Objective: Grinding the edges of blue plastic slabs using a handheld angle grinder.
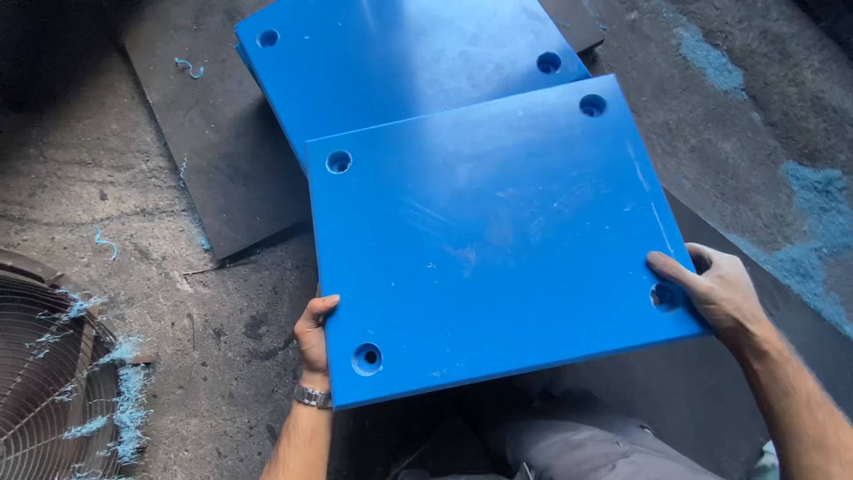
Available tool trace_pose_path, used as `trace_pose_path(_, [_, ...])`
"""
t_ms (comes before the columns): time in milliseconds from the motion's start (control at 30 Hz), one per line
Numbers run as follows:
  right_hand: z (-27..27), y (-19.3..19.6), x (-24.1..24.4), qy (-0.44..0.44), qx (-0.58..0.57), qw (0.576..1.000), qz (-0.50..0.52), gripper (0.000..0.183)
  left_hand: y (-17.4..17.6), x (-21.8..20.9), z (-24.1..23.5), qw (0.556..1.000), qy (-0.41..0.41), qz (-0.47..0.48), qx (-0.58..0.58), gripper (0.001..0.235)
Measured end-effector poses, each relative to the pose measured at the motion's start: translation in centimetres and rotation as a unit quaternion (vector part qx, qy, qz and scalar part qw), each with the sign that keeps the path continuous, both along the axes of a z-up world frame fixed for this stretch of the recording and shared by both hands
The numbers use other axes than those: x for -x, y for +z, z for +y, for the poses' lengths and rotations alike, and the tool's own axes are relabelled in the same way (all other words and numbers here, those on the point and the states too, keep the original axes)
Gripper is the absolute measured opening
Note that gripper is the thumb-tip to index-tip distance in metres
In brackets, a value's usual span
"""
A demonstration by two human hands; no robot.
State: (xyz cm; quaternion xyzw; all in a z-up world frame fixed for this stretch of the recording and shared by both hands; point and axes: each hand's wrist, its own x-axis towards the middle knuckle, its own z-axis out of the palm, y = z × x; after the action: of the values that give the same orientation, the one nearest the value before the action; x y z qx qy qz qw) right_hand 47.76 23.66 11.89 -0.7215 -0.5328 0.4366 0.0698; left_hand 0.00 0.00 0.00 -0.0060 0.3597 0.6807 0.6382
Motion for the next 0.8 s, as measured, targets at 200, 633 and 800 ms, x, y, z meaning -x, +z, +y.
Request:
trace_pose_path(200, [6.5,2.1,7.6,0.016,-0.007,1.0,-0.001,0.069,-1.9,2.9,1.2,0.981,0.104,0.165,0.012,0.046])
trace_pose_path(633, [1.1,-9.6,2.1,-0.178,-0.073,0.805,0.562,0.037,10.5,-2.1,12.9,0.639,0.016,0.769,-0.023,0.05])
trace_pose_path(800, [-4.1,-17.3,1.7,-0.277,0.061,0.841,0.46,0.035,8.0,-8.5,19.1,0.419,-0.167,0.884,-0.124,0.086])
